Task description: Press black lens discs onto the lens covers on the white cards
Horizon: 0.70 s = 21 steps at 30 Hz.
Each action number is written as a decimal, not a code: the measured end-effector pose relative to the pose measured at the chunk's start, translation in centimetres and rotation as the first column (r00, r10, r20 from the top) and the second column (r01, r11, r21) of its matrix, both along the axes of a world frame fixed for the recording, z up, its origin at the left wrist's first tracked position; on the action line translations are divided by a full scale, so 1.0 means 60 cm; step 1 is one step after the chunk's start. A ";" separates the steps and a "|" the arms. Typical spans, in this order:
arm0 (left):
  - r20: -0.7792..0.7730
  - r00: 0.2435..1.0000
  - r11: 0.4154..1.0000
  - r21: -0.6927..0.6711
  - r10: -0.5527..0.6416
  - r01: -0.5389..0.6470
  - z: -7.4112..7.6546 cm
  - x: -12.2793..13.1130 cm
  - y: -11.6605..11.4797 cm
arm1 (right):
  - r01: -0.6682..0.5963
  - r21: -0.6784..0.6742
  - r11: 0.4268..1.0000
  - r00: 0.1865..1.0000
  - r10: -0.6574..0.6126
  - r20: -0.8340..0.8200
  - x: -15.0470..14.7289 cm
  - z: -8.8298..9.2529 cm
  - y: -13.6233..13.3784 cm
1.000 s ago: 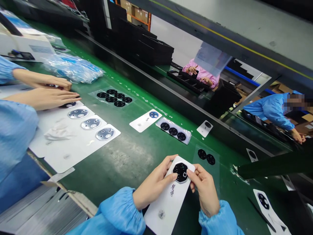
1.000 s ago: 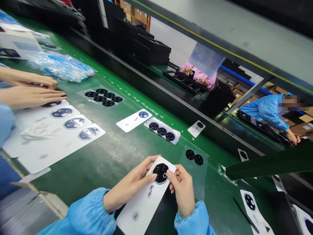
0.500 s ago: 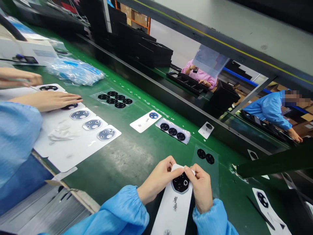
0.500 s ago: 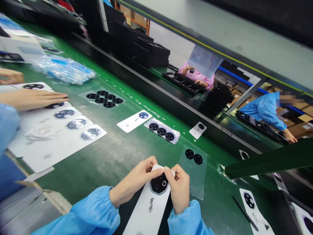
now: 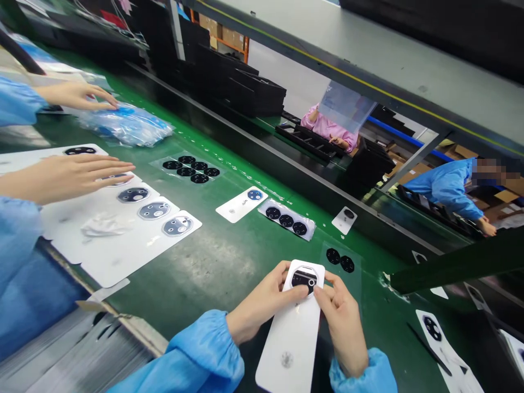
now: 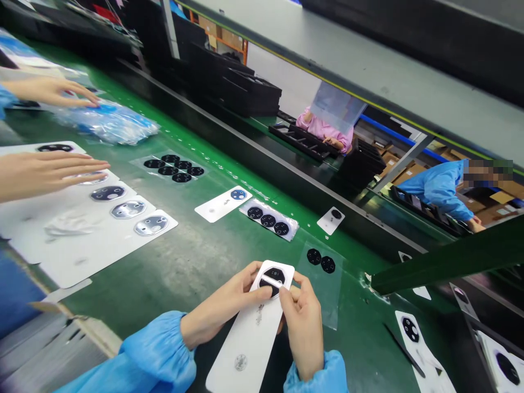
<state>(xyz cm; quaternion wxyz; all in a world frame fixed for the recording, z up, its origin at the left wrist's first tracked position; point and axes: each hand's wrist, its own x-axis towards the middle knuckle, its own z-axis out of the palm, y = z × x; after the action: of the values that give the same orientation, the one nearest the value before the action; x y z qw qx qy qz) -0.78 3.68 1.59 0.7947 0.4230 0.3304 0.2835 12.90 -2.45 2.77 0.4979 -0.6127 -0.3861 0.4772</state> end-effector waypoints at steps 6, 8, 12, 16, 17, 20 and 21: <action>0.151 0.979 0.991 -0.003 -0.135 0.137 -0.007 -0.006 -0.004 | -0.017 0.012 1.000 0.980 0.014 0.200 -0.008 0.004 -0.014; 0.163 0.975 0.989 0.015 -0.151 0.150 -0.006 -0.009 -0.001 | -0.014 0.023 1.000 0.977 0.008 0.214 -0.009 0.004 -0.018; 0.187 0.966 0.984 0.044 -0.181 0.175 0.002 -0.017 0.006 | -0.023 0.033 0.999 0.980 0.016 0.200 -0.005 0.007 -0.019; 0.148 0.975 0.986 0.043 -0.165 0.160 0.002 -0.018 0.013 | 0.001 0.060 0.998 0.991 -0.009 0.133 0.000 0.006 -0.008; 0.123 0.984 0.991 0.039 -0.133 0.129 0.000 -0.018 0.015 | 0.011 0.065 0.998 0.993 -0.018 0.114 0.000 0.004 -0.004; 0.061 0.998 0.998 0.062 0.017 -0.020 -0.008 -0.016 0.024 | 0.033 0.082 0.996 0.999 -0.033 0.001 -0.009 -0.008 0.003; 0.054 0.996 0.993 0.085 0.073 -0.078 -0.008 -0.017 0.028 | 0.022 0.078 0.997 0.999 -0.018 -0.048 -0.013 -0.012 0.002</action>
<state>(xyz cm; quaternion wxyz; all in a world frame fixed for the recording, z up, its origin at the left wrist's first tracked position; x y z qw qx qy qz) -1.81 5.35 1.09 0.7724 0.4370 0.3133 0.3379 12.14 -2.30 2.06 0.5351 -0.5851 -0.3866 0.4711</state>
